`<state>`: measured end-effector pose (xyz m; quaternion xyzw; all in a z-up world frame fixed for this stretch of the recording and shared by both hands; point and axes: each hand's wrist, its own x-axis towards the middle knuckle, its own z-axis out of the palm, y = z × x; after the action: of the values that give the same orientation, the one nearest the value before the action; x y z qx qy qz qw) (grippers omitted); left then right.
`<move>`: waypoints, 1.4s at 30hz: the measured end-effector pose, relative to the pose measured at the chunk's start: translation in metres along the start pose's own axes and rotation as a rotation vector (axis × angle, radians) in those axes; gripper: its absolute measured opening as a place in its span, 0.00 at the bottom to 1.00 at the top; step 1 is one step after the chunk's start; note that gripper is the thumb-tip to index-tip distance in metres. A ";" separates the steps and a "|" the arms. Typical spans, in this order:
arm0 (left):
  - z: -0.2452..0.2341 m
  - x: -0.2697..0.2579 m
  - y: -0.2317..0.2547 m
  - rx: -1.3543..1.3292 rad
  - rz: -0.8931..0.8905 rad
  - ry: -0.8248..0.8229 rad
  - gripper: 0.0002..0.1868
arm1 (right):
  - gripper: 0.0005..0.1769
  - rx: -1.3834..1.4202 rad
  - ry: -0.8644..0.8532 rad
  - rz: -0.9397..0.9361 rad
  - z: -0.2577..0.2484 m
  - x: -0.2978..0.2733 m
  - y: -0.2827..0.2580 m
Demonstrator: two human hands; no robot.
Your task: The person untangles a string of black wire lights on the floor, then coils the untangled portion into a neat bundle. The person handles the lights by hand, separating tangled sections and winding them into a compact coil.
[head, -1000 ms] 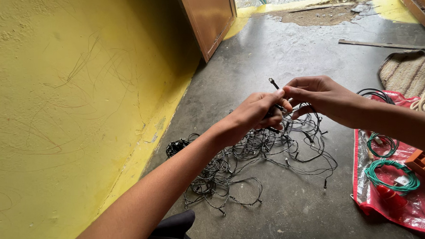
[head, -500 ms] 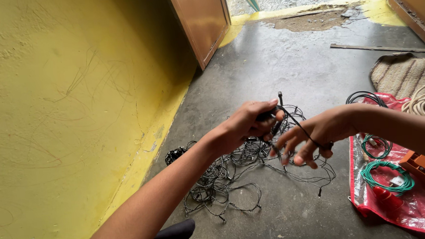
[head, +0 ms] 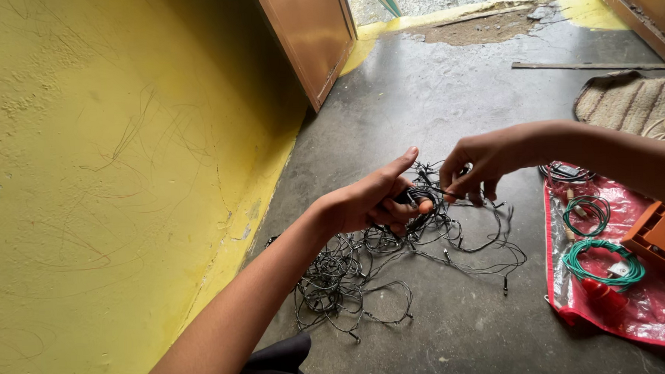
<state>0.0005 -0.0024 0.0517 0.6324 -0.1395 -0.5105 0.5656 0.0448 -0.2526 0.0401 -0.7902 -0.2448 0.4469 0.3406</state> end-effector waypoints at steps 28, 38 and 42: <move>-0.005 0.026 -0.018 0.198 0.138 0.534 0.29 | 0.19 0.324 0.966 -0.092 0.046 0.032 0.019; -0.005 0.035 -0.010 -0.341 0.357 0.680 0.24 | 0.26 1.145 0.419 0.084 0.113 0.040 -0.005; -0.005 0.033 -0.003 -0.380 0.372 0.568 0.23 | 0.23 1.219 0.462 -0.295 0.077 0.062 0.003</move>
<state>0.0175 -0.0234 0.0326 0.5964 0.0073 -0.2204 0.7718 0.0075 -0.1871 -0.0243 -0.4899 0.0255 0.2734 0.8274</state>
